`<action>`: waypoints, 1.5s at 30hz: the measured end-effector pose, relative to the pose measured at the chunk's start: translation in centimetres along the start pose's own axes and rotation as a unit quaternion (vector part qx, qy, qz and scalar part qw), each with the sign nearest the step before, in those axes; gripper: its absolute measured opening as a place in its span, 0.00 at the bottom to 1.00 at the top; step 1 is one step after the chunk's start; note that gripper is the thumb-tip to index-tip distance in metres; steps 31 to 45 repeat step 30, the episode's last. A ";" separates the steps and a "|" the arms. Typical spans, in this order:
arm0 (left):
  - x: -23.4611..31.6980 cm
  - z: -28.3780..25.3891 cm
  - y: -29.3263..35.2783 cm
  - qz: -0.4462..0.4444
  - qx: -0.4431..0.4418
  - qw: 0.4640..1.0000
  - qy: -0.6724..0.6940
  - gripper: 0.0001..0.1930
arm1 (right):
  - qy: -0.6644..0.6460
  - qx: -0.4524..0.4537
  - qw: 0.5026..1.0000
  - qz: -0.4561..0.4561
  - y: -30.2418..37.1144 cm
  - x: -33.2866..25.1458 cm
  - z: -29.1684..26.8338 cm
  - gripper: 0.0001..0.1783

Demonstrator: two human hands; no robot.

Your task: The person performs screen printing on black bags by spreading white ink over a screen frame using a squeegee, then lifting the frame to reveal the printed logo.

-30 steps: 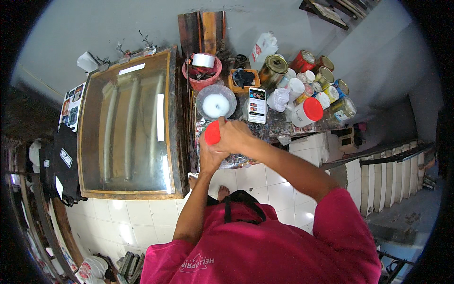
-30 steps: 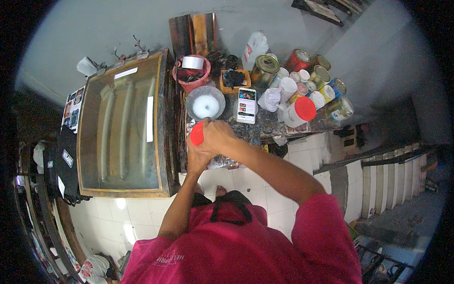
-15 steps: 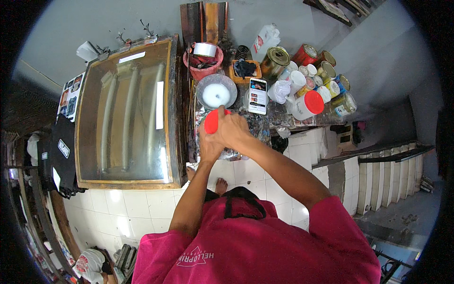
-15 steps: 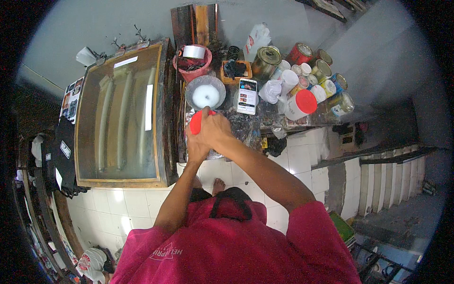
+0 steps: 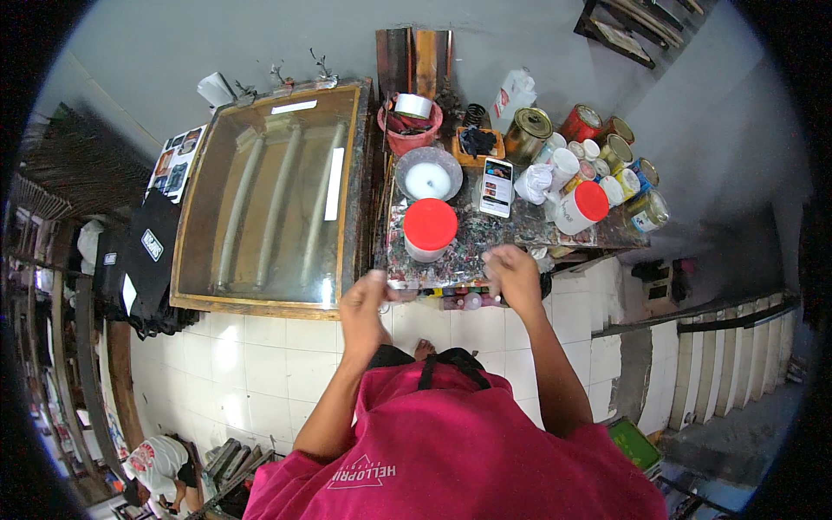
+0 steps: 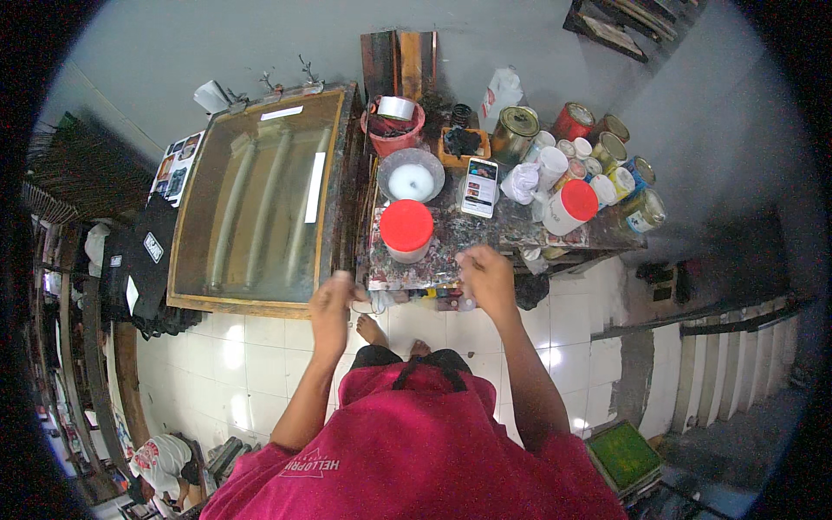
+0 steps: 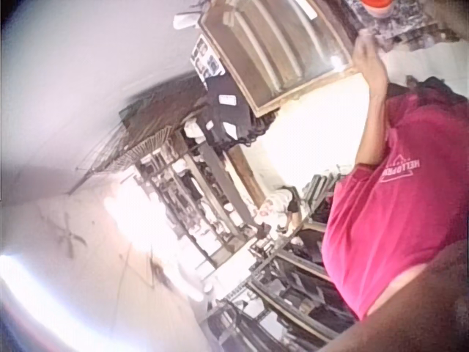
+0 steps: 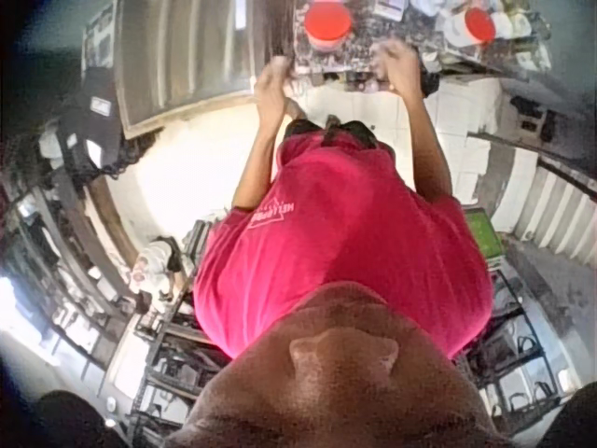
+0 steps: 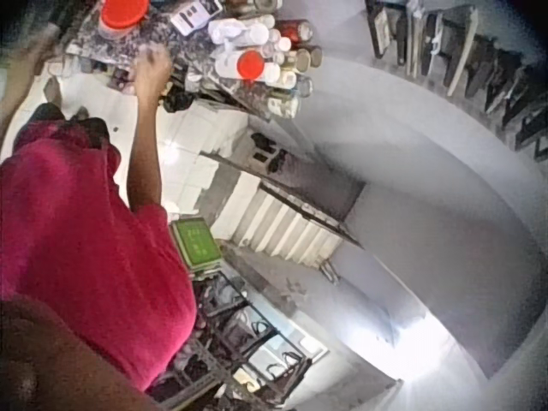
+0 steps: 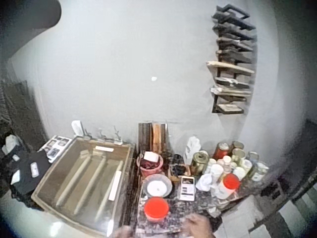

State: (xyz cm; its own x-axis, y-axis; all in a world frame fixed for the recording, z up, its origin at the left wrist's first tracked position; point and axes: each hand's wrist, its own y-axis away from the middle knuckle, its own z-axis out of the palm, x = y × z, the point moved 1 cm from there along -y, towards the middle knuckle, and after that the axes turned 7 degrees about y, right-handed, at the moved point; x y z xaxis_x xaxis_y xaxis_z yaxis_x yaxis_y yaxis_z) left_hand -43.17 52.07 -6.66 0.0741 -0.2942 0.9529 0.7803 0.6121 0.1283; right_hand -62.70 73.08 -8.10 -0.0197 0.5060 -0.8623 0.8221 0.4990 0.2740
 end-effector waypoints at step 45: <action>18.9 7.6 2.5 0.214 -0.395 0.842 0.298 0.33 | -0.244 0.173 0.735 -0.608 15.0 -22.8 -15.1 0.56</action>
